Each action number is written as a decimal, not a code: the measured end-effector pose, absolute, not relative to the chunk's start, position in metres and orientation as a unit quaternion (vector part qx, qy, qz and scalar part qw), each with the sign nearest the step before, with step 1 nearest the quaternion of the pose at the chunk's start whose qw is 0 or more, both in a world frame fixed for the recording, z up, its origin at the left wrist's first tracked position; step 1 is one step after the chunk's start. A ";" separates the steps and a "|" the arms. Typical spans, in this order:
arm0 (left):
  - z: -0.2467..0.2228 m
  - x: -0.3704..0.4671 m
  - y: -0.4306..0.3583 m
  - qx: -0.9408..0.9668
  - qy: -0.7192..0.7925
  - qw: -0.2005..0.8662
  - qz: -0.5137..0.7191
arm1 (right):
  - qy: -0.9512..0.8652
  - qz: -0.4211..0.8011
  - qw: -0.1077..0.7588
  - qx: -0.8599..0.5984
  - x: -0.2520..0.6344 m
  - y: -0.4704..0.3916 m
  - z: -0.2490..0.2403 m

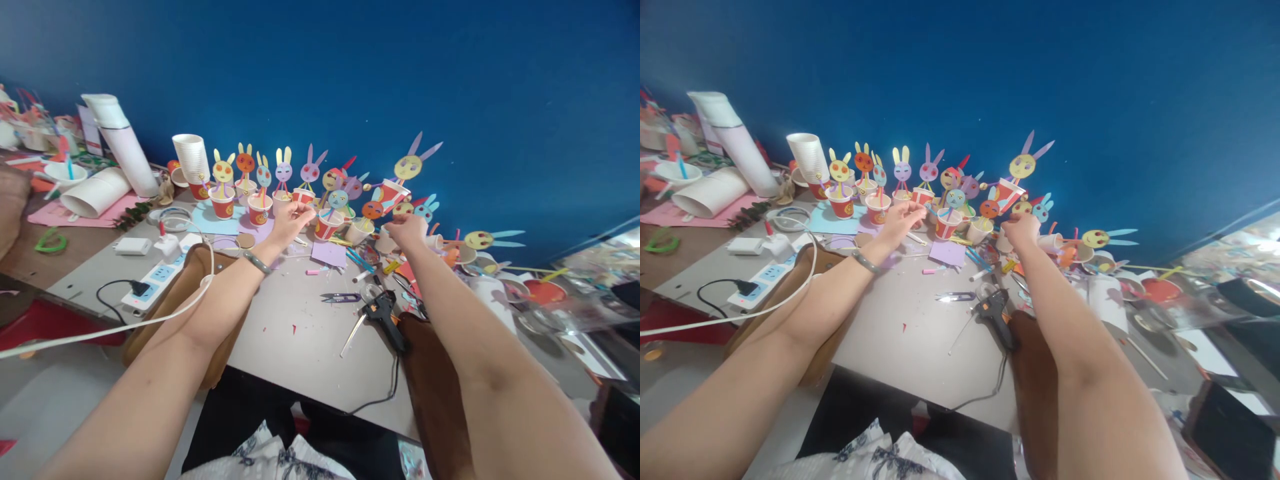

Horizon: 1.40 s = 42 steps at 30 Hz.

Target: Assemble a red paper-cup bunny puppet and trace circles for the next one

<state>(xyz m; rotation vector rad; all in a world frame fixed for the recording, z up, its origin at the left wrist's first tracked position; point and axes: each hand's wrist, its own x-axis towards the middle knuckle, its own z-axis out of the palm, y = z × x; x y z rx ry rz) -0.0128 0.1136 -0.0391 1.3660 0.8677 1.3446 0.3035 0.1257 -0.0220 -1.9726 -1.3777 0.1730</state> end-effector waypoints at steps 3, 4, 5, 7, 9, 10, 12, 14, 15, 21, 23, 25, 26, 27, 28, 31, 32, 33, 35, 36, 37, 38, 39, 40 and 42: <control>-0.043 -0.013 0.117 0.565 0.349 0.493 0.562 | -0.526 0.019 0.381 -0.760 0.302 0.101 -0.005; -0.044 -0.012 0.119 0.563 0.345 0.495 0.564 | -0.528 0.002 0.393 -0.752 0.301 0.089 0.000; -0.046 -0.012 0.121 0.561 0.343 0.496 0.568 | -0.533 -0.014 0.406 -0.742 0.301 0.077 0.005; -0.049 -0.011 0.124 0.559 0.341 0.495 0.571 | -0.540 -0.046 0.437 -0.718 0.301 0.046 0.012; -0.051 -0.010 0.125 0.562 0.345 0.493 0.567 | -0.570 -0.144 0.480 -0.651 0.301 0.011 0.015; -0.052 -0.009 0.126 0.563 0.349 0.493 0.564 | -0.597 -0.209 0.486 -0.603 0.300 -0.008 0.015; -0.053 -0.009 0.126 0.558 0.360 0.496 0.560 | -0.668 -0.324 0.434 -0.510 0.297 -0.047 0.013; -0.053 -0.009 0.125 0.561 0.348 0.498 0.562 | -0.710 -0.427 0.387 -0.405 0.289 -0.085 0.008; -0.054 -0.009 0.125 0.563 0.341 0.500 0.562 | -0.735 -0.442 0.359 -0.369 0.283 -0.102 0.005; -0.058 -0.010 0.132 0.605 0.380 0.442 0.543 | -0.919 -0.197 0.238 -0.246 0.229 -0.161 -0.028; -0.060 -0.011 0.135 0.641 0.377 0.406 0.531 | -0.951 -0.151 0.146 -0.227 0.210 -0.162 -0.036; -0.061 -0.014 0.135 0.688 0.384 0.370 0.492 | -0.959 -0.111 0.064 -0.254 0.195 -0.155 -0.039; -0.061 -0.016 0.135 0.713 0.391 0.351 0.464 | -0.953 -0.098 0.025 -0.285 0.189 -0.150 -0.039; -0.062 -0.018 0.134 0.737 0.398 0.329 0.436 | -0.944 -0.088 -0.010 -0.317 0.185 -0.144 -0.039; -0.063 -0.020 0.134 0.761 0.403 0.307 0.406 | -0.934 -0.081 -0.040 -0.347 0.182 -0.137 -0.037; -0.068 -0.019 0.129 0.817 0.396 0.258 0.330 | -0.908 -0.086 -0.081 -0.403 0.175 -0.118 -0.032; -0.071 -0.017 0.128 0.835 0.381 0.249 0.310 | -0.901 -0.092 -0.083 -0.417 0.173 -0.113 -0.031; -0.074 -0.013 0.126 0.852 0.363 0.233 0.297 | -0.895 -0.096 -0.084 -0.427 0.172 -0.109 -0.030; -0.082 -0.003 0.121 0.884 0.325 0.180 0.285 | -0.894 -0.090 -0.089 -0.430 0.168 -0.103 -0.030; -0.087 0.003 0.119 0.900 0.308 0.147 0.270 | -0.898 -0.079 -0.093 -0.422 0.167 -0.101 -0.031; -0.090 0.008 0.117 0.919 0.288 0.112 0.244 | -0.904 -0.067 -0.095 -0.411 0.166 -0.100 -0.033; -0.094 0.013 0.115 0.932 0.273 0.081 0.226 | -0.910 -0.057 -0.092 -0.401 0.165 -0.099 -0.035; -0.097 0.016 0.113 0.937 0.268 0.060 0.214 | -0.913 -0.053 -0.084 -0.395 0.165 -0.099 -0.037; -0.099 0.018 0.112 0.940 0.267 0.046 0.205 | -0.915 -0.055 -0.073 -0.393 0.166 -0.098 -0.041; -0.102 0.019 0.111 0.938 0.282 0.034 0.199 | -0.918 -0.068 -0.043 -0.389 0.168 -0.096 -0.047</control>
